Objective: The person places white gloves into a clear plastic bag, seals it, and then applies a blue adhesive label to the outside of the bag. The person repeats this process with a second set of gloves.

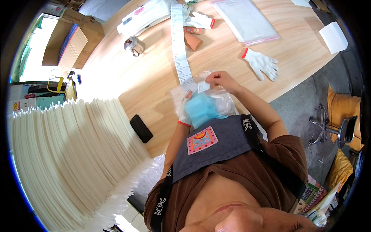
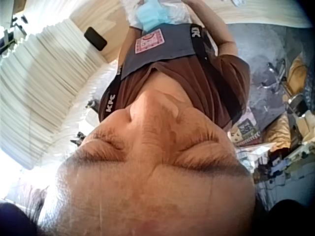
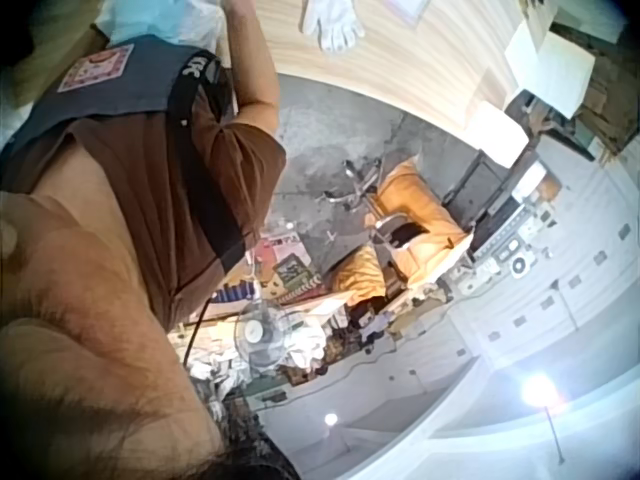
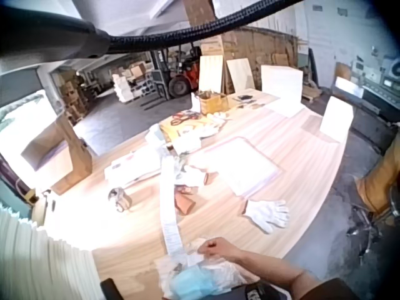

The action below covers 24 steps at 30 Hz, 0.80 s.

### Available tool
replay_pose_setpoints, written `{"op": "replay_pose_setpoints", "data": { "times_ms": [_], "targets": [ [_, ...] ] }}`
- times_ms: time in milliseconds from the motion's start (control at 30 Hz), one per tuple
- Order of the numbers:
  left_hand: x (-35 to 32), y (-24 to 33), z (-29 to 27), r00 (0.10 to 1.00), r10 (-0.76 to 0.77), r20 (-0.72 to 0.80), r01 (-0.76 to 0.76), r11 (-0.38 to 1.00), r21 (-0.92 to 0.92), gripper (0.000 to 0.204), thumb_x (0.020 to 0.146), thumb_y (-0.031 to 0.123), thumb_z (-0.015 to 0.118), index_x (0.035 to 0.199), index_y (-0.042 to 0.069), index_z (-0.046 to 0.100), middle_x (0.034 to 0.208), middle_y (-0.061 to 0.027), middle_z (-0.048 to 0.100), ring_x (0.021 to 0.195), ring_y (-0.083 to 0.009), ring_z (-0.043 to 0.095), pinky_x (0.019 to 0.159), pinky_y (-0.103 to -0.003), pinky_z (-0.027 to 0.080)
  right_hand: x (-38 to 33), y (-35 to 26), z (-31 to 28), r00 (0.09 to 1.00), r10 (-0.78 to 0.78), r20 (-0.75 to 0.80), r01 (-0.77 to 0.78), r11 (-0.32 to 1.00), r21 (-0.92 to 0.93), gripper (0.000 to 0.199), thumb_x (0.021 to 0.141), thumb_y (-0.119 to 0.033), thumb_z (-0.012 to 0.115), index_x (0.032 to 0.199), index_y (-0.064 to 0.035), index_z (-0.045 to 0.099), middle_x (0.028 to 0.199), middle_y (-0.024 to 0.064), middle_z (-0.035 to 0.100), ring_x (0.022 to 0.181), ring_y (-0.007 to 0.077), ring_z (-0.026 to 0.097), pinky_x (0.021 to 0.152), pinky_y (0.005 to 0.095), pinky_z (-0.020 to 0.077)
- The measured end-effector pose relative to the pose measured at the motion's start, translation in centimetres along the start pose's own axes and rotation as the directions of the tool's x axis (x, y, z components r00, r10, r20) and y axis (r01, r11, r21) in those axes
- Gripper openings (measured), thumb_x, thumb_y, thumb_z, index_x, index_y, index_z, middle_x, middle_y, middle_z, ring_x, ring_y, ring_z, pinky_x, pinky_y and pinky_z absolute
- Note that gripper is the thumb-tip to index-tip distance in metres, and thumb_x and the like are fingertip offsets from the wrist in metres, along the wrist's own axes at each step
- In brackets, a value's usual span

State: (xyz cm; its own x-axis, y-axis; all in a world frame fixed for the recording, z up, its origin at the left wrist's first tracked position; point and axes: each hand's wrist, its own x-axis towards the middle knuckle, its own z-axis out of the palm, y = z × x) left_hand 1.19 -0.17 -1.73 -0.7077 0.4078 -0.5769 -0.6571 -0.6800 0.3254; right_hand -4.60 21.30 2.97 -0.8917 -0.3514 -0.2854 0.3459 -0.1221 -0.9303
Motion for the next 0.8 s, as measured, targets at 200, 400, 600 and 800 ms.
{"op": "replay_pose_setpoints", "data": {
  "times_ms": [200, 400, 600, 800],
  "targets": [
    [-0.4, 0.1, 0.7, 0.996, 0.08, -0.025, -0.078, 0.994, 0.083, 0.024, 0.087, 0.029, 0.057, 0.099, 0.008, 0.056, 0.082, -0.006, 0.062, 0.072, -0.0195, 0.061, 0.064, -0.035, 0.052, 3.4, 0.9, -2.7, 0.984, -0.043, -0.172, -0.048, 0.869, -0.492, 0.015, 0.073, -0.017, 0.07, 0.079, -0.0036, 0.069, 0.067, 0.0018, 0.064, 0.058, 0.0083, 0.055, 0.055, 0.0225, 0.0438],
    [-0.7, -0.1, 1.2, 0.985, 0.144, -0.097, -0.126, 0.978, 0.169, 0.022, 0.085, 0.029, 0.06, 0.097, 0.01, 0.057, 0.077, -0.003, 0.06, 0.067, -0.0165, 0.06, 0.057, -0.032, 0.052, 3.7, 1.7, -2.0, 0.959, -0.184, -0.218, 0.021, 0.808, -0.589, 0.018, 0.07, -0.019, 0.071, 0.078, -0.0039, 0.068, 0.071, 0.0061, 0.065, 0.062, 0.0134, 0.06, 0.059, 0.0272, 0.0465],
    [-1.0, 0.0, 1.6, 0.986, 0.132, -0.104, -0.115, 0.981, 0.154, 0.023, 0.085, 0.029, 0.06, 0.097, 0.01, 0.056, 0.079, -0.003, 0.06, 0.067, -0.0169, 0.059, 0.059, -0.032, 0.052, 2.9, 1.5, -0.8, 0.907, -0.293, -0.301, -0.009, 0.703, -0.711, 0.014, 0.07, -0.022, 0.069, 0.074, -0.0084, 0.068, 0.074, 0.0083, 0.063, 0.069, 0.0203, 0.061, 0.061, 0.0311, 0.0471],
    [-1.0, 0.1, 1.7, 0.984, 0.136, -0.111, -0.114, 0.976, 0.184, 0.024, 0.085, 0.028, 0.061, 0.099, 0.01, 0.056, 0.081, -0.0032, 0.06, 0.069, -0.0169, 0.06, 0.06, -0.031, 0.052, 2.9, 2.1, -0.5, 0.896, -0.348, -0.275, -0.001, 0.617, -0.787, 0.011, 0.07, -0.018, 0.07, 0.077, -0.0095, 0.067, 0.082, 0.0063, 0.06, 0.07, 0.0207, 0.059, 0.063, 0.0313, 0.0468]
  ]
}}
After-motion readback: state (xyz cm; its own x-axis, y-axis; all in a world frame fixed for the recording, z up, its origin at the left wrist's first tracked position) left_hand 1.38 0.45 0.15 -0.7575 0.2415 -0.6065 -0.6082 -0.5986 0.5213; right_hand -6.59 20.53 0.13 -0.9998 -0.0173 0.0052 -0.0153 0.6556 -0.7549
